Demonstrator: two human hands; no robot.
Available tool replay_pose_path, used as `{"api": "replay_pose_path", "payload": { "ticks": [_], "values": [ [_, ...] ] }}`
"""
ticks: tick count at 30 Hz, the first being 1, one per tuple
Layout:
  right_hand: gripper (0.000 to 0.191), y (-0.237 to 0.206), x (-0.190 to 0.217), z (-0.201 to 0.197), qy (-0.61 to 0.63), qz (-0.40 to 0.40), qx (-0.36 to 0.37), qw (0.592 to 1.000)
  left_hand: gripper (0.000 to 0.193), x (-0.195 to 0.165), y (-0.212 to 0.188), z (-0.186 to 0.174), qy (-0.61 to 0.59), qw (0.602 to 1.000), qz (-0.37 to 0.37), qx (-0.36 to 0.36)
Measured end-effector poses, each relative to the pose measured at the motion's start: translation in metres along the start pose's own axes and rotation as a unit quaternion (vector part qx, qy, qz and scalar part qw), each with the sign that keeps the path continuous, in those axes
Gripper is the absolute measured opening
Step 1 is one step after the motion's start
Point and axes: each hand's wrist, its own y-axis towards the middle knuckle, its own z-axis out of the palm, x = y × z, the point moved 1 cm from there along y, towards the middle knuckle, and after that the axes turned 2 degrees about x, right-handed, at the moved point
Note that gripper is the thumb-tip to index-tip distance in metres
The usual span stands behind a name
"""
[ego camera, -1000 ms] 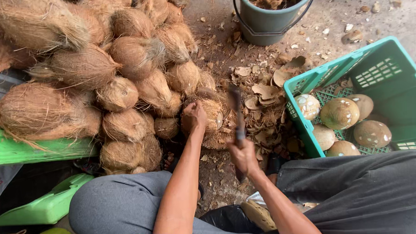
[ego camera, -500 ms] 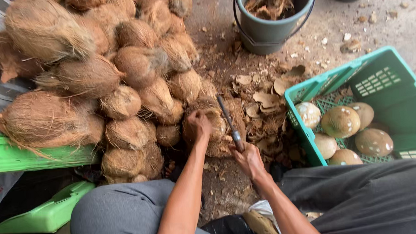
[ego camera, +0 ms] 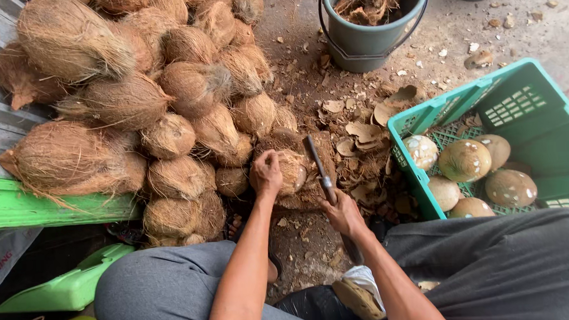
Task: The person sits on the ground and uses a machete to strip the fibrous husk off coconuts one at a time, chopping away the outer husk and tossing trimmed coconuts into a green plastic crate beside them.
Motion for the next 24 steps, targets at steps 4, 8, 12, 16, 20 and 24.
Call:
{"api": "replay_pose_path", "payload": {
  "ticks": [4, 8, 12, 16, 20, 24],
  "values": [
    [0.034, -0.02, 0.025, -0.011, 0.023, -0.054, -0.014, 0.998, 0.042, -0.006, 0.0, 0.001, -0.234, 0.97, -0.057, -0.014],
    [0.021, -0.028, 0.036, -0.016, 0.137, -0.163, -0.034, 0.976, 0.051, -0.007, -0.002, 0.006, -0.035, 0.995, -0.093, -0.006],
    [0.016, -0.025, 0.025, -0.001, 0.104, -0.127, -0.062, 0.984, 0.04, -0.004, 0.012, 0.017, -0.1, 0.99, -0.096, -0.021],
    [0.026, -0.018, 0.009, 0.007, -0.024, -0.091, -0.033, 0.995, 0.041, -0.005, 0.02, 0.027, -0.19, 0.975, 0.036, -0.111],
    [0.009, -0.013, 0.007, 0.007, 0.153, -0.171, -0.055, 0.972, 0.039, -0.008, 0.01, 0.021, -0.137, 0.987, -0.015, -0.076],
    [0.026, -0.014, 0.017, 0.013, 0.133, -0.176, -0.054, 0.974, 0.034, -0.014, 0.0, 0.013, -0.073, 0.988, -0.132, -0.016]
  ]
}}
